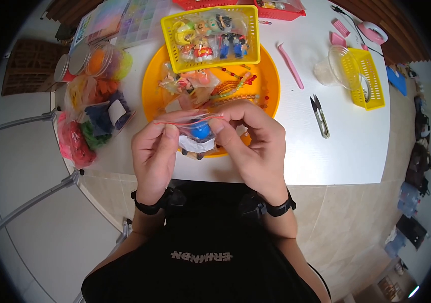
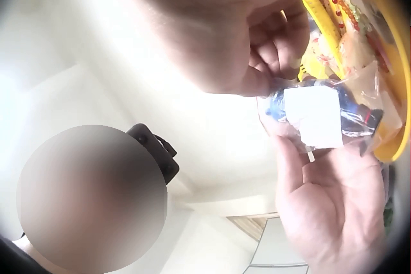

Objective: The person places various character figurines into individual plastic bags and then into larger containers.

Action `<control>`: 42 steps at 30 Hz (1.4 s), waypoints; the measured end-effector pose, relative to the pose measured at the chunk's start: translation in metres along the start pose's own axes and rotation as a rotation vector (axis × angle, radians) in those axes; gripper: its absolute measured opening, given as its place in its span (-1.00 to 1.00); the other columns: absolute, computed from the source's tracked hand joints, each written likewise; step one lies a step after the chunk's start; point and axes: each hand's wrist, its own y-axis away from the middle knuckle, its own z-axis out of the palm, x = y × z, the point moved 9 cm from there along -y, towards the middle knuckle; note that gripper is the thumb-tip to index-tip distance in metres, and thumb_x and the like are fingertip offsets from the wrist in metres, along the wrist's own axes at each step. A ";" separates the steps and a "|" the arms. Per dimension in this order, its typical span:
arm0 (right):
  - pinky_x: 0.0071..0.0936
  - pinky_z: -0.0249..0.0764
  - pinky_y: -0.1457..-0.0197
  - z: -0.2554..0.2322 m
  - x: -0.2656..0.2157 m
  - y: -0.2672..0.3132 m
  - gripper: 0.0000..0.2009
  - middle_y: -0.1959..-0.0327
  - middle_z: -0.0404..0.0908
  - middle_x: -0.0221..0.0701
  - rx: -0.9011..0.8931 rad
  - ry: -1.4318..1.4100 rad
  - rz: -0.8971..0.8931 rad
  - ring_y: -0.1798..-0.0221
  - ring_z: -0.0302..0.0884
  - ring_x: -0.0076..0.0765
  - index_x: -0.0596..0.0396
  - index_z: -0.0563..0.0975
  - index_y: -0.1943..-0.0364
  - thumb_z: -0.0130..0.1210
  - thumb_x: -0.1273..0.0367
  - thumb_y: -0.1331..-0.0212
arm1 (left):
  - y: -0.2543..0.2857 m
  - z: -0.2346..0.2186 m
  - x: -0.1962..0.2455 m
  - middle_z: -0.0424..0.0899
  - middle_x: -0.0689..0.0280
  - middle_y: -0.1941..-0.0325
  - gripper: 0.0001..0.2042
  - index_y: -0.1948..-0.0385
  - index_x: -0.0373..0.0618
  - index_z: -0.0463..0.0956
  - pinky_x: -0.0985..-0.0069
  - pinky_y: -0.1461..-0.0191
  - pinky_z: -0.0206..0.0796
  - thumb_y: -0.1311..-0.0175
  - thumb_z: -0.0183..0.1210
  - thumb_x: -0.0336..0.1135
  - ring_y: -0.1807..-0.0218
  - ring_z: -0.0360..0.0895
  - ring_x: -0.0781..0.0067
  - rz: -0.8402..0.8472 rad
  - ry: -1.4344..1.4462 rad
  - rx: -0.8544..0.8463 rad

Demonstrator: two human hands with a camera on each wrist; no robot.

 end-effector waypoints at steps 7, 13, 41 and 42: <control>-0.63 0.46 0.15 0.004 -0.003 -0.001 -0.91 0.27 0.65 -0.45 0.022 0.023 -0.090 0.28 0.52 -0.62 0.23 0.61 0.19 0.26 0.58 -0.26 | 0.001 -0.003 0.000 0.72 0.12 -0.09 -0.72 -0.07 -0.43 0.58 0.46 -0.25 0.46 -0.58 0.05 -0.37 -0.11 0.63 0.46 -0.001 -0.046 0.018; -0.61 0.46 0.14 0.004 -0.001 -0.002 -0.88 0.28 0.65 -0.46 0.011 0.093 -0.096 0.27 0.52 -0.62 0.23 0.62 0.16 0.27 0.55 -0.26 | 0.000 -0.005 -0.002 0.75 0.15 -0.03 -0.74 -0.04 -0.41 0.61 0.55 -0.14 0.50 -0.57 0.07 -0.38 -0.02 0.65 0.53 -0.008 -0.054 0.049; -0.57 0.49 0.04 0.008 0.005 -0.004 -0.87 0.25 0.69 -0.41 -0.046 0.120 -0.024 0.20 0.57 -0.57 0.22 0.65 0.16 0.30 0.53 -0.24 | 0.004 -0.014 0.007 0.76 0.23 0.10 -0.87 0.07 -0.38 0.63 0.68 0.08 0.46 -0.46 0.17 -0.56 0.15 0.61 0.67 0.115 -0.249 0.140; -0.57 0.49 0.04 0.008 0.006 -0.004 -0.88 0.25 0.69 -0.42 -0.050 0.110 -0.019 0.20 0.57 -0.57 0.22 0.64 0.17 0.29 0.54 -0.25 | 0.004 -0.014 0.009 0.77 0.22 0.09 -0.87 0.07 -0.37 0.64 0.68 0.08 0.46 -0.45 0.17 -0.57 0.15 0.62 0.67 0.134 -0.274 0.144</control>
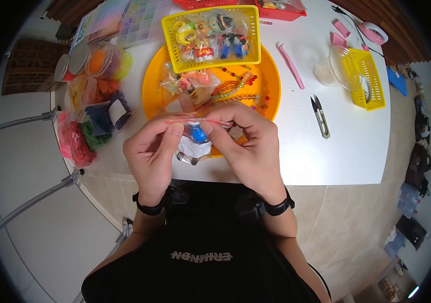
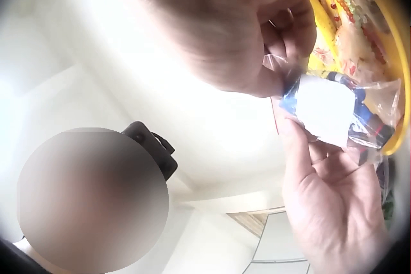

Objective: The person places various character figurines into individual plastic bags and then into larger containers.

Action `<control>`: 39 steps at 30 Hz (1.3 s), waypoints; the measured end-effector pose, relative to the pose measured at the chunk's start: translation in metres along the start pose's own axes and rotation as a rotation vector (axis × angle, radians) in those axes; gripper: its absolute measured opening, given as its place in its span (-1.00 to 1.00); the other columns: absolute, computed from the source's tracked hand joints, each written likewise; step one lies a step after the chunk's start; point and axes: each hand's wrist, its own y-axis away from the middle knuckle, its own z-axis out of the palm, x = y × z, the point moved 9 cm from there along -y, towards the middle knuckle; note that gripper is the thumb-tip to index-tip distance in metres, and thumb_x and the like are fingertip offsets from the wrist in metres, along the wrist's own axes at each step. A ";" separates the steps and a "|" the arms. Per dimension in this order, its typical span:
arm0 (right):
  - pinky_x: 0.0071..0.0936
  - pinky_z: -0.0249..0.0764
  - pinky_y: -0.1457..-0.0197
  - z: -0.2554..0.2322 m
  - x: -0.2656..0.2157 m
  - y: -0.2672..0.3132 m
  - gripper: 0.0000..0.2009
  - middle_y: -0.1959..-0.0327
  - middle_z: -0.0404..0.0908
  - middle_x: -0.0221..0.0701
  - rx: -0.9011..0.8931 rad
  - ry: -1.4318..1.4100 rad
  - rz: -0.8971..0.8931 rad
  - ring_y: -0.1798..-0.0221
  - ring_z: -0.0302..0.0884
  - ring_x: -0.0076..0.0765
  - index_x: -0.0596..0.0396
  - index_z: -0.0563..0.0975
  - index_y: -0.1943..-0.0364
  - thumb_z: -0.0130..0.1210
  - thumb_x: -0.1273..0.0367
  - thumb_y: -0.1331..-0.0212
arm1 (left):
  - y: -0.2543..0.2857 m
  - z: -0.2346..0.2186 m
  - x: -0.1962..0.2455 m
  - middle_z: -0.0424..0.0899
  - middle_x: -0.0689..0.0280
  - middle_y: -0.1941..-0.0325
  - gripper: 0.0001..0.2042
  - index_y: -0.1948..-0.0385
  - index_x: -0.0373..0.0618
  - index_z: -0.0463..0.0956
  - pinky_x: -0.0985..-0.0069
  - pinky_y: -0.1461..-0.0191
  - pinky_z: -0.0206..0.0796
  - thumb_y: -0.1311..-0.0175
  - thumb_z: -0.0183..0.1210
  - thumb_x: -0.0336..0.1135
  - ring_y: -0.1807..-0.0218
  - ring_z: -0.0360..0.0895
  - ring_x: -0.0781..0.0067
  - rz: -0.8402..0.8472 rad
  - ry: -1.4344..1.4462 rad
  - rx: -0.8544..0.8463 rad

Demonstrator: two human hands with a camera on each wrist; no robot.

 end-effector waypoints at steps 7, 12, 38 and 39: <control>-0.53 0.49 0.01 0.000 -0.007 0.002 -0.93 0.27 0.67 -0.39 0.031 0.090 -0.068 0.16 0.59 -0.51 0.22 0.62 0.23 0.26 0.54 -0.25 | 0.002 0.002 -0.003 0.75 0.21 0.15 -0.89 0.09 -0.39 0.60 0.63 0.05 0.50 -0.46 0.16 -0.58 0.13 0.64 0.63 -0.065 0.144 0.037; -0.52 0.49 0.01 0.000 -0.005 0.002 -0.92 0.26 0.69 -0.36 0.008 0.078 -0.002 0.14 0.60 -0.47 0.23 0.62 0.24 0.28 0.55 -0.23 | 0.003 -0.001 -0.003 0.74 0.24 0.18 -0.89 0.10 -0.38 0.60 0.64 0.06 0.49 -0.45 0.17 -0.58 0.17 0.63 0.64 -0.073 0.086 0.052; -0.45 0.52 0.13 0.007 -0.022 -0.002 -0.93 0.29 0.70 -0.30 -0.063 0.236 -0.180 0.25 0.64 -0.32 0.25 0.66 0.25 0.28 0.57 -0.21 | 0.000 0.003 0.004 0.68 0.20 0.09 -0.89 0.14 -0.36 0.58 0.57 0.00 0.52 -0.36 0.20 -0.65 0.08 0.65 0.53 0.042 -0.091 -0.063; -0.46 0.53 0.13 0.007 -0.023 -0.002 -0.93 0.29 0.70 -0.30 -0.063 0.230 -0.191 0.25 0.64 -0.32 0.25 0.66 0.24 0.27 0.57 -0.21 | 0.000 0.003 0.006 0.68 0.19 0.09 -0.89 0.14 -0.36 0.58 0.58 0.02 0.52 -0.35 0.21 -0.64 0.09 0.65 0.54 0.058 -0.103 -0.055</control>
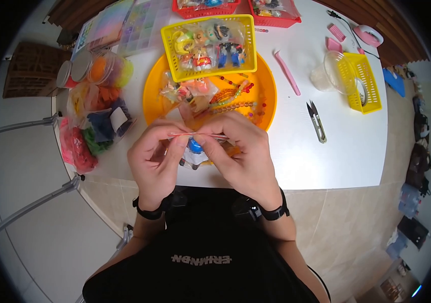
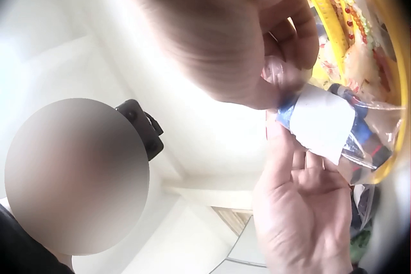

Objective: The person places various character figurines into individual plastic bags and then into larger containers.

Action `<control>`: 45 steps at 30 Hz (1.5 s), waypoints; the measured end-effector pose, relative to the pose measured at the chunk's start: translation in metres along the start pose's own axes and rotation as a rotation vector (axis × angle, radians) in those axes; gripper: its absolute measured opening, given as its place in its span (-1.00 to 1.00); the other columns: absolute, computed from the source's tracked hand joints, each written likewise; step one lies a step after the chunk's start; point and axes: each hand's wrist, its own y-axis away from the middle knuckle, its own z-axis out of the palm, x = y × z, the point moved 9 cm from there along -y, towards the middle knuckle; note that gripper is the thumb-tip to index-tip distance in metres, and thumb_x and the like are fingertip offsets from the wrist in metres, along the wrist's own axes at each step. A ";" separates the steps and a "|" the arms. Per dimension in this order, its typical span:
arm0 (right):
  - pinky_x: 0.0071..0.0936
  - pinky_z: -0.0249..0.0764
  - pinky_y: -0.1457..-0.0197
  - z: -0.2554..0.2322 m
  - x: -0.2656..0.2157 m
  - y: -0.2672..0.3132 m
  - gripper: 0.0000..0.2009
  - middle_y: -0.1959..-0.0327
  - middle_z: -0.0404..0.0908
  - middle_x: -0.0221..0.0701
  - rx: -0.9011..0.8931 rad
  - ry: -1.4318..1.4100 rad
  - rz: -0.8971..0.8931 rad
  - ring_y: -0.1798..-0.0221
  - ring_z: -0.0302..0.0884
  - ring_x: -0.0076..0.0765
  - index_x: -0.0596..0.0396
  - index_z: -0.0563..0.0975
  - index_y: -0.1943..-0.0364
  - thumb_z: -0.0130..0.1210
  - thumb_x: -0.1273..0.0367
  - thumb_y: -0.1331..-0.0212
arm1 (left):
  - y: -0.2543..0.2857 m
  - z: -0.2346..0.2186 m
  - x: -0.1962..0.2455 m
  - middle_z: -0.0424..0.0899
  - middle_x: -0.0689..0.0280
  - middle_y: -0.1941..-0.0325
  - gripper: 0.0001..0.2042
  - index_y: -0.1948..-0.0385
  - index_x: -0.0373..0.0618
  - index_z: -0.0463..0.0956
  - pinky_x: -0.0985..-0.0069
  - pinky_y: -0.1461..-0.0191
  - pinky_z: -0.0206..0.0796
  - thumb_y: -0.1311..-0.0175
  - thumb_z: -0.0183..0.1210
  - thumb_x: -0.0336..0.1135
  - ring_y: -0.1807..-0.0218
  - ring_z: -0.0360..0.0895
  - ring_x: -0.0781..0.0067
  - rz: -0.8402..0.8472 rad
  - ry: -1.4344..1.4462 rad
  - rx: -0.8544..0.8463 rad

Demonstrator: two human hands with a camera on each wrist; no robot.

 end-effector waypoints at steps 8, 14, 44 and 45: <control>-0.50 0.51 0.09 -0.006 0.008 0.002 -0.93 0.28 0.69 -0.32 0.040 -0.066 0.092 0.22 0.63 -0.41 0.28 0.64 0.22 0.23 0.56 -0.27 | -0.002 -0.004 -0.003 0.67 0.21 0.09 -0.91 0.13 -0.34 0.58 0.58 0.01 0.51 -0.39 0.20 -0.60 0.10 0.62 0.55 -0.043 0.106 0.055; -0.50 0.51 0.09 -0.002 0.008 0.003 -0.93 0.29 0.67 -0.31 0.019 -0.052 0.102 0.23 0.62 -0.40 0.27 0.64 0.22 0.24 0.55 -0.27 | 0.001 -0.006 -0.003 0.66 0.22 0.09 -0.91 0.11 -0.32 0.57 0.60 0.05 0.51 -0.42 0.17 -0.59 0.12 0.62 0.58 -0.005 0.042 0.061; -0.33 0.53 0.24 -0.005 -0.016 -0.025 -0.91 0.37 0.66 -0.20 -0.176 0.311 -0.018 0.35 0.67 -0.13 0.22 0.63 0.23 0.26 0.49 -0.26 | -0.003 0.001 -0.017 0.66 0.21 0.00 -0.75 -0.10 -0.32 0.53 0.57 -0.10 0.52 -0.43 0.17 -0.57 -0.05 0.64 0.48 -0.182 0.092 0.002; -0.33 0.53 0.24 -0.005 -0.021 -0.031 -0.92 0.38 0.66 -0.20 -0.177 0.349 -0.067 0.35 0.66 -0.13 0.22 0.63 0.23 0.26 0.49 -0.26 | -0.004 0.004 -0.018 0.65 0.20 -0.03 -0.70 -0.18 -0.31 0.49 0.56 -0.13 0.51 -0.45 0.15 -0.56 -0.10 0.63 0.46 -0.222 0.134 0.011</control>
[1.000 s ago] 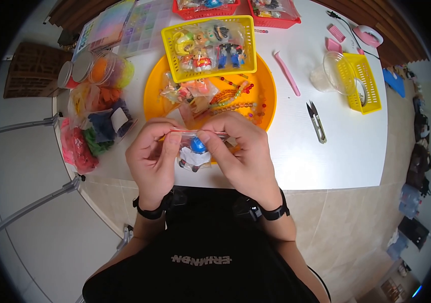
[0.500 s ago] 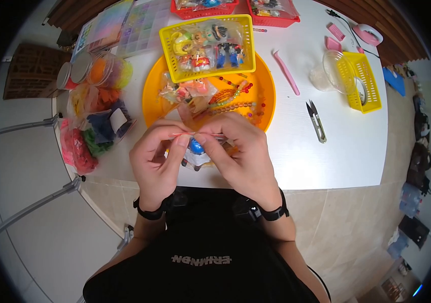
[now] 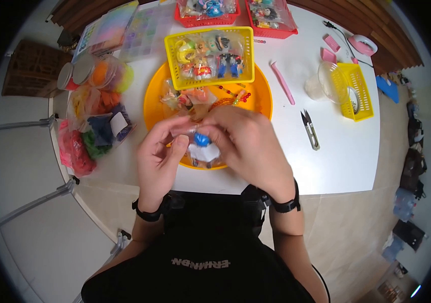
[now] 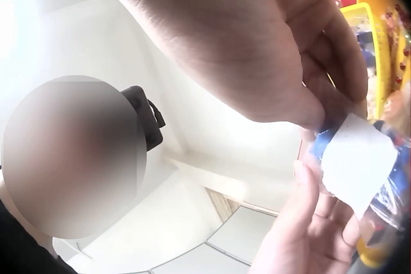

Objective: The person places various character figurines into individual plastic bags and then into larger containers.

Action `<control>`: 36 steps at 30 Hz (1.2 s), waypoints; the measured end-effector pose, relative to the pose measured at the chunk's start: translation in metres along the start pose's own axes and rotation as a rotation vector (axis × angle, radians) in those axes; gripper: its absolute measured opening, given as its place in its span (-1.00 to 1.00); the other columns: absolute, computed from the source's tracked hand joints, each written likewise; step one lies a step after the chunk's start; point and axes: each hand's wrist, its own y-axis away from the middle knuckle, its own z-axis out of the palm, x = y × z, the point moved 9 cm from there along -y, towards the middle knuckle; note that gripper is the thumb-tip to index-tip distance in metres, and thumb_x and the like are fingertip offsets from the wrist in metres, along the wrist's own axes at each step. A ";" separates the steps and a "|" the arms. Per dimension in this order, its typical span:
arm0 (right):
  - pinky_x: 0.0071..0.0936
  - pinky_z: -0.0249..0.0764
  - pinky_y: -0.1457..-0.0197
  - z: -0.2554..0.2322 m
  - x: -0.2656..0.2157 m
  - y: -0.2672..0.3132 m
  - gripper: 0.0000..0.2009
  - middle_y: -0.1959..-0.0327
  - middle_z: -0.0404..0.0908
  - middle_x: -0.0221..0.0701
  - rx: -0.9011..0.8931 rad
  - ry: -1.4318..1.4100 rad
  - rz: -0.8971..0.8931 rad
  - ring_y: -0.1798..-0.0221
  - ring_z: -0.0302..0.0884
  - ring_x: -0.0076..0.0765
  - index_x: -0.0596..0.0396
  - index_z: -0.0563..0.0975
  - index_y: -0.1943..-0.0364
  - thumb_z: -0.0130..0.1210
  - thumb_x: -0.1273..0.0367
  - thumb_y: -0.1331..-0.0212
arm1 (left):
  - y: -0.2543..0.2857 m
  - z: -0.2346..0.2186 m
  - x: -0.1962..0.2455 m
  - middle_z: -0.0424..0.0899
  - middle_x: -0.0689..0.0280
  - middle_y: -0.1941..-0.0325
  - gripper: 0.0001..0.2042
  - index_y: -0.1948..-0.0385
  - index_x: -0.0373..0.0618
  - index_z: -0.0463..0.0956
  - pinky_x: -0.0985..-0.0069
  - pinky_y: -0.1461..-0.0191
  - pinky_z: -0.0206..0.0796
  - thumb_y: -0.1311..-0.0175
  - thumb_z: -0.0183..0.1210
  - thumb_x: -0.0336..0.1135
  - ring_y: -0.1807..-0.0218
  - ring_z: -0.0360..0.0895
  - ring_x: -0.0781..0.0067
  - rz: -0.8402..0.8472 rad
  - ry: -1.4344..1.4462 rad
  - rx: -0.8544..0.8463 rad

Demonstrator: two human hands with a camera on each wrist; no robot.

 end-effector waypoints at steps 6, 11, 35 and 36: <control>-0.40 0.51 0.27 -0.035 -0.003 -0.063 -0.88 0.44 0.68 -0.21 0.145 -0.026 -0.049 0.39 0.67 -0.26 0.24 0.63 0.24 0.22 0.43 -0.31 | 0.002 0.000 -0.007 0.56 0.07 -0.22 -0.53 -0.38 -0.29 0.24 0.47 -0.23 0.51 -0.48 0.09 -0.54 -0.25 0.58 0.35 -0.062 0.093 -0.018; -0.58 0.48 0.29 -0.019 0.014 -0.114 -0.82 0.42 0.67 -0.43 0.033 0.106 -0.066 0.40 0.58 -0.61 0.26 0.63 0.21 0.18 0.38 -0.41 | 0.006 -0.006 -0.004 0.55 0.16 -0.27 -0.59 -0.34 -0.29 0.33 0.48 -0.32 0.40 -0.50 0.09 -0.50 -0.22 0.57 0.42 -0.035 -0.020 -0.059; -0.46 0.67 0.09 -0.014 0.042 -0.131 -0.84 0.27 0.74 -0.26 0.114 -0.025 -0.012 0.20 0.74 -0.41 0.32 0.61 0.11 0.14 0.49 -0.34 | -0.058 0.031 0.029 0.03 -0.05 -0.64 -0.23 -0.48 -0.43 0.08 0.02 -0.68 -0.31 -0.43 0.14 -0.02 -0.69 -0.14 -0.05 0.488 -1.339 -0.234; -0.44 0.66 0.08 -0.016 0.038 -0.129 -0.84 0.27 0.74 -0.25 0.108 0.018 -0.009 0.19 0.74 -0.39 0.31 0.61 0.11 0.15 0.47 -0.34 | -0.060 0.030 0.029 0.03 -0.05 -0.64 -0.23 -0.48 -0.43 0.08 0.03 -0.68 -0.31 -0.43 0.14 -0.02 -0.69 -0.14 -0.04 0.488 -1.341 -0.239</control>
